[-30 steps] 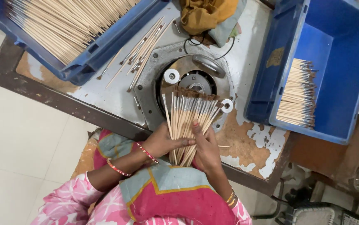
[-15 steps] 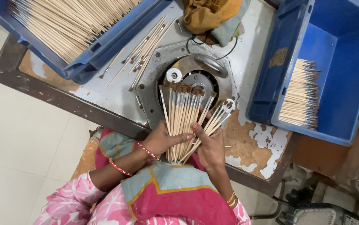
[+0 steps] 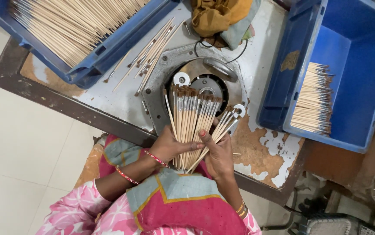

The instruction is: Feeding incense sticks into a specialized machine for processing on a factory floor.

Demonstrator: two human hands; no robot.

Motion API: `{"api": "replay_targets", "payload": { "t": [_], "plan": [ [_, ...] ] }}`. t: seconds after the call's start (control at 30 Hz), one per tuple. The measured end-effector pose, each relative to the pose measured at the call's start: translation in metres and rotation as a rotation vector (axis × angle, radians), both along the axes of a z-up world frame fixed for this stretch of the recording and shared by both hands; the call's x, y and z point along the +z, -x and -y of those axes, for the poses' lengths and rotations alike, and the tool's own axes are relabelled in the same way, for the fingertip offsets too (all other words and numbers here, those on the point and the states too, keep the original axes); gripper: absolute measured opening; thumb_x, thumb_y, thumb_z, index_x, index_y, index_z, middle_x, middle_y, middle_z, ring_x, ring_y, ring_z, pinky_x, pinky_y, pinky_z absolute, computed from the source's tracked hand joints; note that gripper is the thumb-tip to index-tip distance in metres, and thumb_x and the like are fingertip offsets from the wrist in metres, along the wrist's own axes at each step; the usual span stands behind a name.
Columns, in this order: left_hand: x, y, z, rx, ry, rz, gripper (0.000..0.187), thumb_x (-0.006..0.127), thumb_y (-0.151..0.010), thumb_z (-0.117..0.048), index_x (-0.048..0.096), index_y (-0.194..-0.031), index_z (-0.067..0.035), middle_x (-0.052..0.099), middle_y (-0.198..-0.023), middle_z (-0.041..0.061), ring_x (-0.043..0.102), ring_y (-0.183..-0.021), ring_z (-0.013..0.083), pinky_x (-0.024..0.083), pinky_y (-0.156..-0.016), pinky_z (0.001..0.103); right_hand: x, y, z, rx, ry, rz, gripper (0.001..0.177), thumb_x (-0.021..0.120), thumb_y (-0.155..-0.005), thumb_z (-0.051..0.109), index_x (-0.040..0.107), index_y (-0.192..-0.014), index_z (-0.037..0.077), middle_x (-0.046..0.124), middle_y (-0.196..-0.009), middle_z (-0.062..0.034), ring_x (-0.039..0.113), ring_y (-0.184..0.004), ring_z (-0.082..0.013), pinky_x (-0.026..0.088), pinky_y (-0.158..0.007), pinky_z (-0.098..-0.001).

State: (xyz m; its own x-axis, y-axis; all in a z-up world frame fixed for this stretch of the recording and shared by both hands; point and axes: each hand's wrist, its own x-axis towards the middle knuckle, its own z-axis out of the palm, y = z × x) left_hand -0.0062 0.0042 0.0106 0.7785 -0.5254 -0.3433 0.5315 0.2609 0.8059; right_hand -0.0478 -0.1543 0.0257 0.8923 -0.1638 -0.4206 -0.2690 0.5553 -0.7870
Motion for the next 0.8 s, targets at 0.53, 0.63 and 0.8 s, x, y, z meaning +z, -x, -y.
{"api": "replay_targets", "payload": {
  "t": [0.53,0.63,0.8],
  "plan": [
    [0.000,0.001,0.001,0.059,-0.025,0.055,0.057,0.089,-0.074,-0.011,0.062,-0.123,0.001,0.076,-0.105,0.008,0.073,-0.093,0.0113,0.064,-0.080,0.028,-0.017,0.012,0.013,-0.062,-0.085,-0.087,0.048,0.062,-0.099,0.004,0.047,-0.144,-0.003,0.064,-0.132,-0.0150,0.065,-0.116,-0.0199,0.055,-0.092,-0.0359],
    [-0.003,0.003,0.001,0.065,-0.072,0.113,0.062,0.092,-0.071,-0.015,0.062,-0.123,-0.001,0.076,-0.106,0.007,0.071,-0.094,0.0111,0.062,-0.080,0.029,-0.006,0.006,0.010,-0.005,-0.112,-0.058,0.046,0.060,-0.100,0.007,0.049,-0.143,-0.004,0.063,-0.133,-0.0172,0.065,-0.118,-0.0228,0.056,-0.096,-0.0367],
    [-0.011,0.004,-0.001,0.010,-0.240,0.082,0.054,0.090,-0.076,-0.024,0.069,-0.120,-0.003,0.077,-0.103,0.008,0.072,-0.090,0.0122,0.063,-0.080,0.030,0.009,-0.004,0.025,-0.085,0.545,-0.019,0.035,0.054,-0.105,0.020,0.059,-0.133,-0.001,0.073,-0.100,-0.0099,0.073,-0.080,-0.0173,0.063,-0.064,-0.0339]
  ]
}}
